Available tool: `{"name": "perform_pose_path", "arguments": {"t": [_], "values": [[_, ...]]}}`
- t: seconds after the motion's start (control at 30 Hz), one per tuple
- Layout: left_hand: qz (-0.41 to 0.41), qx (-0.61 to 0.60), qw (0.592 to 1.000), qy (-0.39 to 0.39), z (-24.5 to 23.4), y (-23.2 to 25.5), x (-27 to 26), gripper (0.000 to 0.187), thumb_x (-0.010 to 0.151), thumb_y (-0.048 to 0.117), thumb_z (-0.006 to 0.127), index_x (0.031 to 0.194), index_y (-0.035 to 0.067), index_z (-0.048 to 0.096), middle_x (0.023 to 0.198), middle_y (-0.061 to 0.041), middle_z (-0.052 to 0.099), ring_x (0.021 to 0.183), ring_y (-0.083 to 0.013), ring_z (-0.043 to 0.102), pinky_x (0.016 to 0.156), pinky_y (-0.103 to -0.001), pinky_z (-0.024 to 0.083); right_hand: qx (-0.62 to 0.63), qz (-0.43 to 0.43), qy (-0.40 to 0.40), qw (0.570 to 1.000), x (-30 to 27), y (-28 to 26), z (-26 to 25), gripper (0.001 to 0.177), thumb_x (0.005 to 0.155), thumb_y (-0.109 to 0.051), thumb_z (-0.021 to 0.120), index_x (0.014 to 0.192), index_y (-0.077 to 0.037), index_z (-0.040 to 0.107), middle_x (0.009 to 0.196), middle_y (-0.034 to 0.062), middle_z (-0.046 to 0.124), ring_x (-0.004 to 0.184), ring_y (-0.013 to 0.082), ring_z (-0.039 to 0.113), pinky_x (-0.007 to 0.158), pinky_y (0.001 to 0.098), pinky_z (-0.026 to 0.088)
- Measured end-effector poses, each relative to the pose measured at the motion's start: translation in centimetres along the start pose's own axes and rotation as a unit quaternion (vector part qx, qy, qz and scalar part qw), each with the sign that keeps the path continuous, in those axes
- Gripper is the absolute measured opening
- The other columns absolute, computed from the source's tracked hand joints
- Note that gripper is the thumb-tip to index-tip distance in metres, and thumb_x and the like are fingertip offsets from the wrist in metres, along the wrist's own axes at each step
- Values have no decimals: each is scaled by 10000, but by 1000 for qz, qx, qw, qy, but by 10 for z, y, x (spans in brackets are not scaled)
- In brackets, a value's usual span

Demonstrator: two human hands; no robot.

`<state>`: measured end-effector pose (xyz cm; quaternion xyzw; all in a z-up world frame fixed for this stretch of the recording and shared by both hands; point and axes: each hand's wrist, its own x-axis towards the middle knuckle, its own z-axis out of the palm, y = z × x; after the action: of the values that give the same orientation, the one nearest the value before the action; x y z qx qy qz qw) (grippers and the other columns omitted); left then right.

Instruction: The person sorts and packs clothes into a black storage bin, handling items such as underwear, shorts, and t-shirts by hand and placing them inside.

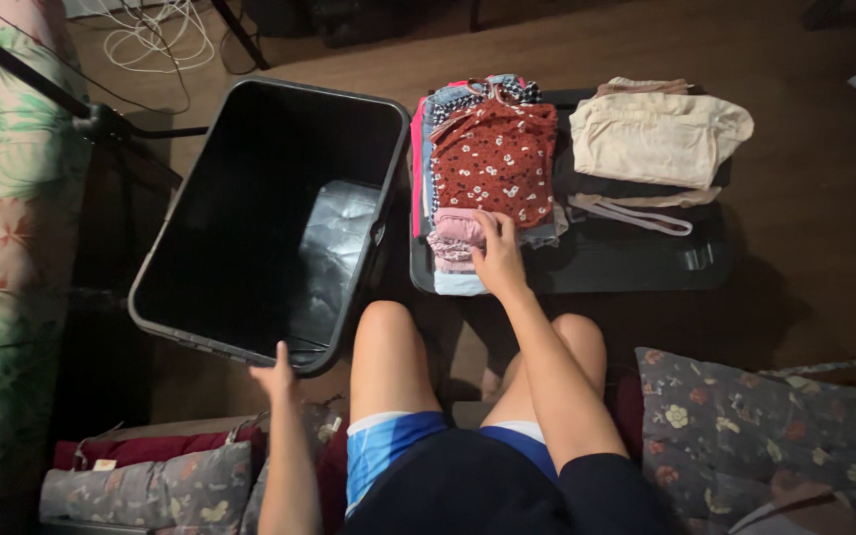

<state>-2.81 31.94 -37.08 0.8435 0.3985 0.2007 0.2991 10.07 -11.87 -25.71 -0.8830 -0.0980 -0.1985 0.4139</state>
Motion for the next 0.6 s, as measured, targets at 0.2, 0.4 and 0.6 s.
{"name": "perform_pose_path", "arguments": {"t": [0.2,0.4,0.6], "values": [[-257,-185,946,-67,55,28,-14,814,830,128,779,1388,-122,243,1349,-315,510,1162,-336,603,1004,-420,517,-19,37,12,999,0,6,15,700,767,18,769,1406,-104,511,1349,224,476,1247,445,521,1032,483,466],[-302,-236,919,-90,135,85,-70,1051,863,233,786,1454,-164,12,1354,-375,491,1169,-364,619,1004,-396,532,-41,29,17,999,-2,10,15,704,773,10,771,1416,-110,512,1359,218,474,1255,444,522,1035,488,469],[-356,-260,888,-133,159,114,-42,1001,873,259,742,1460,-93,12,1389,-323,470,1188,-367,600,960,-468,543,-64,60,-18,996,3,12,14,684,790,-22,787,1400,-150,505,1370,182,482,1207,442,556,973,505,490]]}}
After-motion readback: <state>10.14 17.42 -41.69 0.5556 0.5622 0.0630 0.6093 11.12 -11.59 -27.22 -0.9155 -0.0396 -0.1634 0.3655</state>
